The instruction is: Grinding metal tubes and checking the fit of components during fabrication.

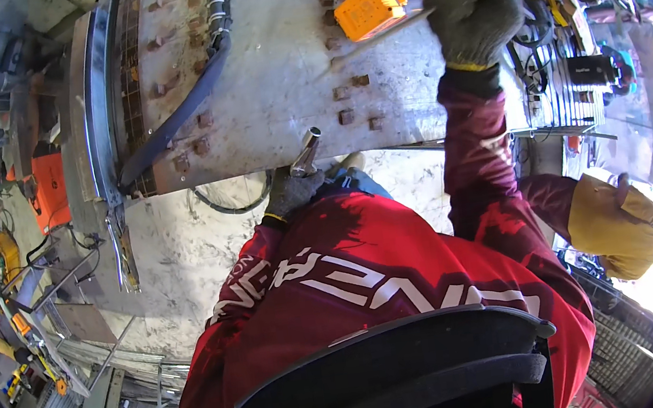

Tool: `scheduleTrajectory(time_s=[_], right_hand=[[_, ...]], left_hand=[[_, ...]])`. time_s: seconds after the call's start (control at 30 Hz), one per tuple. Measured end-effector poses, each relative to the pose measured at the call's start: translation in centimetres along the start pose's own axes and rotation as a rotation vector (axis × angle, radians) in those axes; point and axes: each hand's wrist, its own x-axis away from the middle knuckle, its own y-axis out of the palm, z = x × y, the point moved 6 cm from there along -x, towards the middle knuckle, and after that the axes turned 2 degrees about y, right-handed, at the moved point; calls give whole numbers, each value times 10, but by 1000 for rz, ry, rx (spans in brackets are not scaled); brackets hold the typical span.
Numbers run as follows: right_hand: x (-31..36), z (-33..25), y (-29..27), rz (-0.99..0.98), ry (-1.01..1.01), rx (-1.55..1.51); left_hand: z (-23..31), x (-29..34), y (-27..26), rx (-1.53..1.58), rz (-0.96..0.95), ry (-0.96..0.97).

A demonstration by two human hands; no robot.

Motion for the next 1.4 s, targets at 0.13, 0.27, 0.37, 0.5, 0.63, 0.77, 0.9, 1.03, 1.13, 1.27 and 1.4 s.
scheduleTrajectory(time_s=[0.13,0.27,0.37,0.5,0.63,0.77,0.9,1.03,1.13,1.27,1.4], right_hand=[[39,71,0,39,195,-102],[39,90,-3,68,226,-92],[15,54,-1,127,148,-61],[9,44,16,-11,193,-39],[34,92,-8,64,258,-36],[44,116,-15,243,284,-102],[21,77,-10,121,204,-26],[38,112,-16,140,339,-115],[38,101,-28,191,282,-32],[49,98,-33,175,271,66],[31,-71,-63,390,-284,884]], left_hand=[[9,-2,0,-130,-51,88],[10,-1,-1,-179,-40,79],[-11,-1,-1,37,71,48],[-24,-9,2,-126,34,58],[-22,-9,1,-166,15,27],[-15,-11,3,-223,-14,29],[-15,-10,0,-257,29,80],[-20,-10,2,-185,25,104],[-2,-3,-1,-189,74,178],[-1,-3,0,-164,3,133],[-12,10,-4,8,-32,-42]])
